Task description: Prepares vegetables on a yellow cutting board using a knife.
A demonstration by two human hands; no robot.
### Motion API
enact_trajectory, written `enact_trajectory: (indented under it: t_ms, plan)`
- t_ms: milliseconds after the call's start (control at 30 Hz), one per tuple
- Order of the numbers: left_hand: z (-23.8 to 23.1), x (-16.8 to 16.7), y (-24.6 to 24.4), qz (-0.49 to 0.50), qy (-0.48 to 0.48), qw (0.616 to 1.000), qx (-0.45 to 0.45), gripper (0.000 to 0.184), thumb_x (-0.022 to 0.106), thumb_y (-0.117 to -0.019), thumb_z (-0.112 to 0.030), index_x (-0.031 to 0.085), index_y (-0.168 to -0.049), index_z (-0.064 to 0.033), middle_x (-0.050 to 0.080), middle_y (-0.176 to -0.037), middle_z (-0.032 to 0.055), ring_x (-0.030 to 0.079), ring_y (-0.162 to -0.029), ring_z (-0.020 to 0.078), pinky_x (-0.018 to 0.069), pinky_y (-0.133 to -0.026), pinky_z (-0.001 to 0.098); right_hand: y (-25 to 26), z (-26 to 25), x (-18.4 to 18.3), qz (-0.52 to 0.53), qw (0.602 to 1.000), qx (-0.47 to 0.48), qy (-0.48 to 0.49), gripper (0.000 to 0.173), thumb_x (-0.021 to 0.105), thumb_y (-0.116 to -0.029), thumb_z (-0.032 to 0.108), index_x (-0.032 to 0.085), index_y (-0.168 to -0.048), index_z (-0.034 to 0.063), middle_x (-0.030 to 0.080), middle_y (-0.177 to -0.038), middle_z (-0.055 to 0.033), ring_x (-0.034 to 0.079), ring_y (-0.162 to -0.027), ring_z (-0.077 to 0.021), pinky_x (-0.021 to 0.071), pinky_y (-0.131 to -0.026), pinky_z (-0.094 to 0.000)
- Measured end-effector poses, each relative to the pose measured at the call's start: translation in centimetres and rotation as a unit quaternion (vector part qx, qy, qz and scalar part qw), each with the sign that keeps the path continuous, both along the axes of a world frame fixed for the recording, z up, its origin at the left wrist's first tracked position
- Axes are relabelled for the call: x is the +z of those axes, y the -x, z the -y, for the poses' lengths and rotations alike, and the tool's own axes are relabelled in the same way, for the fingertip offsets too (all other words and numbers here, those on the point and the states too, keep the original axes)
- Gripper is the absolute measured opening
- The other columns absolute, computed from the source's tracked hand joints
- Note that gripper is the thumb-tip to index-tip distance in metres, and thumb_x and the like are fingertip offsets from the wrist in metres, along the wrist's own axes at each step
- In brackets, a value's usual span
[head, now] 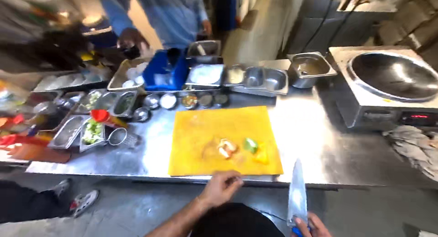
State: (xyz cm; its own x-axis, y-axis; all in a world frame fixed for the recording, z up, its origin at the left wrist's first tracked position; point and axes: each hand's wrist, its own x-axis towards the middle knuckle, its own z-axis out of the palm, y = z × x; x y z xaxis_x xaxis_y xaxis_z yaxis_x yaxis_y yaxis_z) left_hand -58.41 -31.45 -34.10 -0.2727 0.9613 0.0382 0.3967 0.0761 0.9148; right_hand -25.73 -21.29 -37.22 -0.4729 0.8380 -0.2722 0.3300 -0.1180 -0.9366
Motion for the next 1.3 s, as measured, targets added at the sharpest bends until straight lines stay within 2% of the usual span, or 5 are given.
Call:
enact_trajectory:
  t_ms: [133,267,600,967,1300]
  plan:
    - [0.2,-0.8,6.2,-0.133,-0.02,0.978,0.16,0.021,0.066,-0.0966,-0.017,0.072,-0.113,-0.0047,0.07,-0.102,0.0088,0.069,-0.087,0.0167,0.0611,-0.08,0.0366,6.1,0.4,1.6,0.012,0.996,0.088,0.008,0.051,0.061,-0.0987,0.004,0.046,-0.147,0.001,0.074,-0.094,-0.0099,0.072,-0.066,-0.0205,0.064,-0.057,-0.0399]
    - [-3.6,-0.1,10.5,-0.153,0.071,0.985,0.048,0.042,0.07,-0.0971,-0.022,0.064,-0.139,-0.0196,0.054,-0.142,0.0101,0.065,-0.113,0.0218,0.0583,-0.096,0.0428,10.7,2.0,1.7,0.062,0.99,0.11,-0.068,0.066,0.064,-0.0964,0.01,0.041,-0.158,0.0144,0.072,-0.084,-0.0055,0.068,-0.058,-0.0174,0.0623,-0.052,-0.039]
    - [-6.1,-0.9,12.4,-0.123,0.111,0.986,-0.01,0.029,0.071,-0.0964,-0.016,0.066,-0.122,-0.005,0.072,-0.107,0.0121,0.071,-0.094,0.0233,0.0595,-0.089,0.0437,17.6,4.2,3.3,0.255,0.894,0.083,-0.359,0.05,0.053,-0.097,0.017,0.06,-0.146,0.0256,0.074,-0.085,-0.0062,0.068,-0.06,-0.0237,0.0581,-0.055,-0.0472]
    - [-5.9,-1.4,12.8,-0.125,0.074,0.989,-0.002,0.019,0.07,-0.0974,-0.017,0.071,-0.114,-0.0068,0.073,-0.101,0.0092,0.072,-0.091,0.02,0.06,-0.088,0.0418,26.6,0.6,6.4,0.455,0.813,0.217,-0.292,0.065,0.048,-0.1024,0.012,0.037,-0.156,0.0472,0.071,-0.101,-0.0098,0.071,-0.079,-0.031,0.0575,-0.067,-0.0493]
    - [-2.1,-3.8,6.4,-0.184,0.068,0.98,0.023,0.027,0.065,-0.0978,-0.021,0.074,-0.122,-0.0134,0.073,-0.105,0.0055,0.071,-0.094,0.0172,0.0594,-0.089,0.0378,16.6,1.2,4.9,0.4,0.831,0.257,-0.291,0.057,0.045,-0.103,0.016,0.043,-0.156,0.0379,0.073,-0.098,-0.0109,0.071,-0.074,-0.033,0.0577,-0.064,-0.0519]
